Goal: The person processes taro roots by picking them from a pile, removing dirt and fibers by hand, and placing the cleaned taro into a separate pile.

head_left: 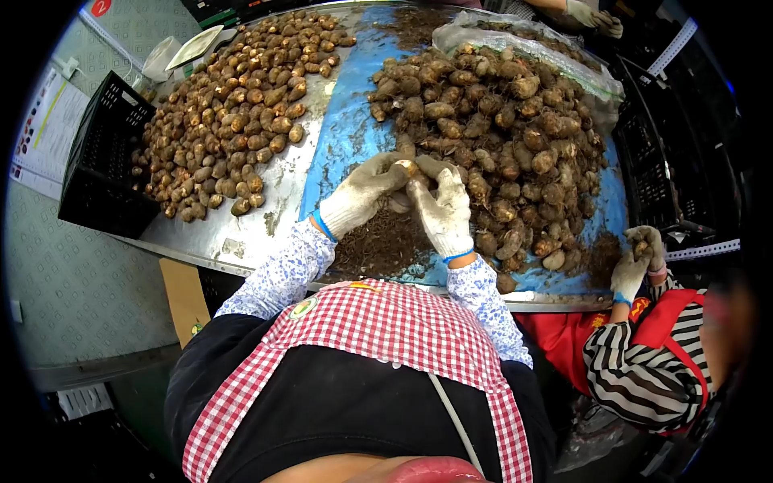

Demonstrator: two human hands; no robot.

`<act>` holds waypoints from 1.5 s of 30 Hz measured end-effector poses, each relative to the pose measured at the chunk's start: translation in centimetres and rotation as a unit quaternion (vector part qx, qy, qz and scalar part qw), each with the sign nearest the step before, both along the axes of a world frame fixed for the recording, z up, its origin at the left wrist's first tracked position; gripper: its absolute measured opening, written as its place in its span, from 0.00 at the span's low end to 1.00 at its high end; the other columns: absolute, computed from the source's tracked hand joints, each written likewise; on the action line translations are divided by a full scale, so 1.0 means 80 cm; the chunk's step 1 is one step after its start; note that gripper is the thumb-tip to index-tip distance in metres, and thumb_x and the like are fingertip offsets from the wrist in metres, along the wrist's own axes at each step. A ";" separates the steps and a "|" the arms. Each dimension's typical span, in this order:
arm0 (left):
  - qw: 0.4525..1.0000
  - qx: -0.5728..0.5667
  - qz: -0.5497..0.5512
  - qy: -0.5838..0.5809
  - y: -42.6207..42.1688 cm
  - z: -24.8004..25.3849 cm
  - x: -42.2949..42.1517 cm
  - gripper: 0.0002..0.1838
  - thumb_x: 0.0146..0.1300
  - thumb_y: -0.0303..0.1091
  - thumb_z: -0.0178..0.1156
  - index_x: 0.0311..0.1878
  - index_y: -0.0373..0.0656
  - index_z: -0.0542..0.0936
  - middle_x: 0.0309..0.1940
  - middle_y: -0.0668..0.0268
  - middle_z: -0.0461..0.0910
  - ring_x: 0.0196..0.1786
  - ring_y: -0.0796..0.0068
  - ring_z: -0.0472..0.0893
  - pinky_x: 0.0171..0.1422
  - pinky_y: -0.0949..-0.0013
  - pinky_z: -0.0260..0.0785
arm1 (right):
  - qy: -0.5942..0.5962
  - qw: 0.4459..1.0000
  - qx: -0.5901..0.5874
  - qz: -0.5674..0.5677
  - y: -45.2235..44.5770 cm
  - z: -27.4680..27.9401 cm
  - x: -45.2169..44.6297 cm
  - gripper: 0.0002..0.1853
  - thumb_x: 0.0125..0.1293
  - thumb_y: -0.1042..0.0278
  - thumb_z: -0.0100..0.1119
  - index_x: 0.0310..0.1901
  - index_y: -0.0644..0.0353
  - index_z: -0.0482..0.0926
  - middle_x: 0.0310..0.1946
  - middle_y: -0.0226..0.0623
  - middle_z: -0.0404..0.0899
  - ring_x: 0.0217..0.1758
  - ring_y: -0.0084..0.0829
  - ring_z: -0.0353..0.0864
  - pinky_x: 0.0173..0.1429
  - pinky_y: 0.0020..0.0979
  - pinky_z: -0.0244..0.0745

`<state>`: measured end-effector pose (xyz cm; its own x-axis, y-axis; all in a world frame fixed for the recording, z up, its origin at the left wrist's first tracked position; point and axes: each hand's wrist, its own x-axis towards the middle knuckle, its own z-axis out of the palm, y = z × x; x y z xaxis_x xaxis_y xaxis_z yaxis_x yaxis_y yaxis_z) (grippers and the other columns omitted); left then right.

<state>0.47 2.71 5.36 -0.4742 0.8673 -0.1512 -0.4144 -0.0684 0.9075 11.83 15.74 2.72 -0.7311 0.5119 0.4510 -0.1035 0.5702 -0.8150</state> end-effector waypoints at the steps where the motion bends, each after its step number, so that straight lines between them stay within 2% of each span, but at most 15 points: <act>1: 0.999 0.031 -0.009 0.002 0.001 0.009 0.004 0.25 0.73 0.40 0.57 0.64 0.30 0.67 0.48 0.57 0.80 0.41 0.73 0.84 0.41 0.73 0.81 | -0.004 1.000 0.026 0.001 0.002 0.003 0.000 0.13 0.63 0.69 0.65 0.47 0.62 0.80 0.48 0.50 0.77 0.49 0.47 0.80 0.52 0.43 0.77; 5: 0.990 0.097 -0.094 0.031 0.001 0.012 -0.005 0.20 0.74 0.39 0.54 0.59 0.31 0.71 0.45 0.60 0.80 0.40 0.75 0.82 0.40 0.74 0.79 | 0.069 0.987 0.142 -0.031 -0.005 0.012 -0.006 0.11 0.61 0.70 0.66 0.44 0.64 0.80 0.45 0.49 0.78 0.46 0.47 0.80 0.48 0.42 0.79; 8: 0.992 0.007 0.096 0.087 0.007 -0.013 0.011 0.18 0.74 0.39 0.53 0.56 0.33 0.73 0.41 0.62 0.79 0.37 0.76 0.80 0.38 0.72 0.78 | -0.015 0.984 0.170 -0.057 0.005 0.004 -0.022 0.09 0.62 0.70 0.65 0.40 0.65 0.79 0.39 0.51 0.80 0.43 0.43 0.82 0.42 0.39 0.80; 10: 0.989 -0.015 0.056 0.139 0.008 -0.001 0.020 0.16 0.75 0.36 0.50 0.57 0.36 0.71 0.40 0.61 0.78 0.37 0.76 0.80 0.34 0.71 0.79 | -0.092 0.991 -0.085 -0.040 0.021 0.005 -0.034 0.09 0.68 0.68 0.60 0.41 0.66 0.80 0.35 0.49 0.83 0.36 0.34 0.83 0.37 0.33 0.80; 14: 0.993 0.060 0.081 -0.066 0.001 -0.022 0.016 0.17 0.75 0.39 0.50 0.58 0.37 0.72 0.50 0.56 0.79 0.44 0.68 0.84 0.39 0.68 0.82 | -0.147 0.936 -0.307 -0.092 0.043 0.024 -0.017 0.16 0.75 0.59 0.53 0.45 0.67 0.81 0.35 0.43 0.84 0.28 0.28 0.80 0.33 0.30 0.76; 16: 0.989 0.058 0.090 -0.106 -0.007 -0.034 0.012 0.19 0.76 0.42 0.49 0.59 0.37 0.71 0.50 0.55 0.78 0.40 0.68 0.84 0.36 0.69 0.82 | -0.100 0.988 -0.095 -0.071 0.050 -0.002 -0.009 0.16 0.73 0.58 0.55 0.45 0.66 0.81 0.35 0.43 0.83 0.29 0.26 0.80 0.31 0.27 0.76; 18: 0.982 -0.001 0.139 -0.126 -0.003 -0.036 0.011 0.21 0.77 0.45 0.47 0.59 0.37 0.69 0.50 0.54 0.76 0.35 0.70 0.83 0.33 0.68 0.83 | 0.057 0.988 -0.142 0.016 0.033 -0.013 -0.016 0.15 0.68 0.59 0.62 0.44 0.64 0.81 0.37 0.44 0.83 0.32 0.26 0.80 0.30 0.26 0.78; 22: 0.989 0.011 0.112 -0.093 0.001 -0.025 0.016 0.20 0.77 0.46 0.47 0.58 0.37 0.70 0.48 0.55 0.77 0.34 0.70 0.82 0.33 0.69 0.82 | 0.013 0.962 0.271 -0.018 0.008 0.009 -0.011 0.17 0.54 0.72 0.72 0.46 0.59 0.82 0.49 0.42 0.79 0.47 0.35 0.80 0.49 0.33 0.81; 27: 0.991 0.064 0.103 -0.056 0.005 -0.038 0.015 0.21 0.77 0.47 0.47 0.56 0.38 0.71 0.48 0.56 0.78 0.41 0.70 0.82 0.38 0.67 0.84 | 0.082 0.971 0.225 -0.019 0.007 -0.003 -0.021 0.10 0.57 0.69 0.69 0.38 0.63 0.80 0.43 0.44 0.79 0.43 0.42 0.80 0.43 0.37 0.79; 32: 0.986 0.009 0.156 -0.058 0.000 -0.037 0.023 0.20 0.77 0.45 0.49 0.58 0.37 0.71 0.49 0.57 0.78 0.43 0.67 0.82 0.44 0.64 0.81 | -0.194 0.964 0.123 -0.131 0.028 -0.029 -0.043 0.06 0.64 0.70 0.65 0.33 0.60 0.78 0.34 0.40 0.83 0.35 0.32 0.82 0.37 0.33 0.77; 34: 0.976 0.103 0.112 -0.157 -0.011 -0.049 0.011 0.19 0.78 0.40 0.47 0.63 0.38 0.69 0.56 0.55 0.76 0.46 0.62 0.83 0.43 0.65 0.80 | -0.020 0.990 -0.035 -0.137 0.063 -0.059 -0.029 0.10 0.65 0.64 0.64 0.33 0.61 0.78 0.28 0.40 0.79 0.28 0.36 0.77 0.35 0.31 0.76; 37: 0.968 0.119 0.153 -0.161 -0.011 -0.020 0.018 0.20 0.78 0.36 0.45 0.68 0.39 0.64 0.66 0.50 0.69 0.48 0.57 0.84 0.45 0.64 0.82 | -0.159 0.980 -0.037 -0.117 0.055 -0.021 -0.001 0.10 0.71 0.72 0.56 0.29 0.61 0.77 0.25 0.36 0.78 0.28 0.31 0.77 0.37 0.28 0.76; 40: 0.980 0.124 0.103 -0.118 -0.018 -0.032 0.015 0.21 0.77 0.35 0.47 0.69 0.37 0.63 0.66 0.50 0.69 0.51 0.58 0.83 0.51 0.64 0.81 | -0.032 0.955 -0.293 0.036 0.032 -0.022 -0.004 0.10 0.72 0.67 0.57 0.46 0.65 0.81 0.40 0.43 0.85 0.35 0.30 0.83 0.37 0.25 0.80; 42: 0.988 0.105 0.074 -0.084 -0.010 -0.029 0.017 0.24 0.75 0.34 0.51 0.69 0.35 0.60 0.63 0.51 0.71 0.51 0.63 0.82 0.54 0.66 0.79 | -0.220 0.972 -0.065 0.051 0.018 0.019 0.003 0.09 0.69 0.67 0.59 0.33 0.62 0.79 0.37 0.41 0.84 0.38 0.36 0.83 0.42 0.32 0.80; 45: 0.996 0.070 0.050 -0.033 -0.007 -0.007 0.030 0.22 0.74 0.32 0.52 0.65 0.32 0.63 0.56 0.52 0.76 0.50 0.66 0.82 0.54 0.67 0.79 | -0.168 0.981 0.029 0.087 0.022 0.009 0.003 0.08 0.67 0.68 0.61 0.32 0.61 0.79 0.36 0.41 0.83 0.37 0.36 0.83 0.43 0.34 0.81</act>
<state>2.86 2.11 4.83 -0.5520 0.8313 -0.0647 -0.4572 -0.2368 0.8573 12.09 17.49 3.42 -0.9179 0.3461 0.1939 0.0657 0.6146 -0.7861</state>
